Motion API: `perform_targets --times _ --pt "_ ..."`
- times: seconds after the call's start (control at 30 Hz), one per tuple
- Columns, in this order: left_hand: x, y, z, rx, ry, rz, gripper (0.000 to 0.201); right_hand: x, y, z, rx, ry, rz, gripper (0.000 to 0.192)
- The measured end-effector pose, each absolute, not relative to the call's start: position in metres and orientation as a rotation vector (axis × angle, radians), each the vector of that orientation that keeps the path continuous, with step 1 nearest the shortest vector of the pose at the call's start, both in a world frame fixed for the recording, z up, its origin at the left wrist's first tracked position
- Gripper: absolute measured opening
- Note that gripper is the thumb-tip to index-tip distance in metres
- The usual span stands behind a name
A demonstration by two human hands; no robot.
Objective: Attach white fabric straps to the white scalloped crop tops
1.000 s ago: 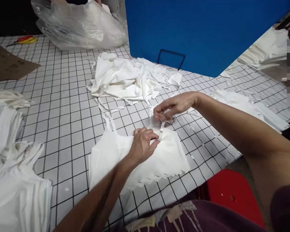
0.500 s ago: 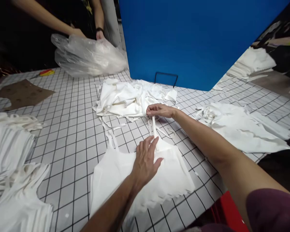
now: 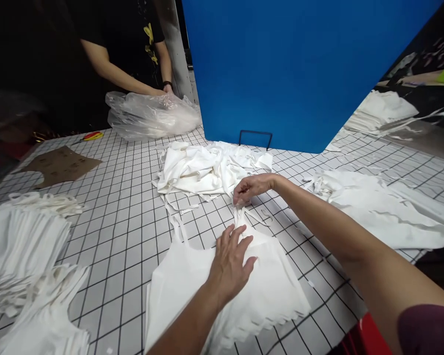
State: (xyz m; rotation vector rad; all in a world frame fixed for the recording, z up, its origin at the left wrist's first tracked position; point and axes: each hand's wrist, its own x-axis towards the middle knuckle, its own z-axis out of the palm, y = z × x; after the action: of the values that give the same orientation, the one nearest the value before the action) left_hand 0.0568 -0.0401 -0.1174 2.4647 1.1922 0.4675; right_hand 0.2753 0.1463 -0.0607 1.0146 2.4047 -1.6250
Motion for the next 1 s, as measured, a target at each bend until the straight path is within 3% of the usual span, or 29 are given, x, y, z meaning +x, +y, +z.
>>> perform_targets --times 0.17,0.7,0.83,1.0 --pt "0.056 -0.04 -0.116 2.494 1.179 0.509 0.035 0.267 0.139 -0.06 1.181 2.349 -1.213 0.049" --pt "0.056 -0.039 -0.12 2.505 1.144 0.565 0.033 0.28 0.14 -0.058 1.183 2.306 -1.263 0.027" --pt "0.057 -0.038 -0.125 2.465 1.161 0.541 0.035 0.28 0.131 -0.045 1.145 2.331 -1.411 0.023" --pt "0.058 -0.038 -0.128 2.464 1.154 0.553 0.034 0.283 0.132 -0.035 1.063 2.189 -1.984 0.031"
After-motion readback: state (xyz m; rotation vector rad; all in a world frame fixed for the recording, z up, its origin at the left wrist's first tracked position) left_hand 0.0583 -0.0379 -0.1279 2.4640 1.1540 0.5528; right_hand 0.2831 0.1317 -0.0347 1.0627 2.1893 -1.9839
